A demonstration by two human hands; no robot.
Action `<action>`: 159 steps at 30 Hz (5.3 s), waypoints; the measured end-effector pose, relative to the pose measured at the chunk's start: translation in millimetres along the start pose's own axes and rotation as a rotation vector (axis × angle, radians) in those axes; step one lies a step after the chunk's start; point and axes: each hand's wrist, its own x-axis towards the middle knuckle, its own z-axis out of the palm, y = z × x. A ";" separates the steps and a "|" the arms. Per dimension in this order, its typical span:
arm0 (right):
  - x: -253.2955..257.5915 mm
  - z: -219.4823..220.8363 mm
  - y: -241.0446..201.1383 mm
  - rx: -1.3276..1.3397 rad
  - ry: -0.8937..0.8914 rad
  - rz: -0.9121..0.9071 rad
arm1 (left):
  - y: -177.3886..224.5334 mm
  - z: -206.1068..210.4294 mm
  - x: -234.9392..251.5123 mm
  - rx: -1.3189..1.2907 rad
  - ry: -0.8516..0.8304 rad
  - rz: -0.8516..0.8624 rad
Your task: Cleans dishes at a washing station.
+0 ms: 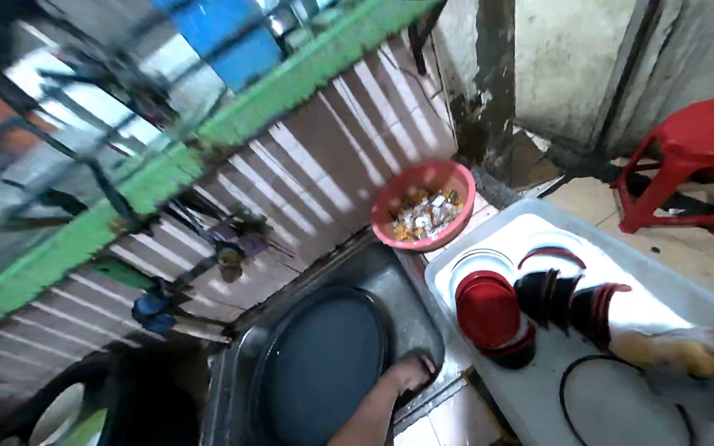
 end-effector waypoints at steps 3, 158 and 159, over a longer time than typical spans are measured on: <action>2.3 7.9 13.7 -0.010 0.054 -0.021 | 29.5 -44.8 -46.2 -0.286 0.085 0.084; 66.0 13.0 -55.5 0.731 0.305 0.083 | 257.2 107.7 -220.4 -1.202 0.680 0.684; 75.5 11.0 -52.6 0.754 0.299 0.119 | 256.3 109.2 -218.4 -1.221 0.709 0.733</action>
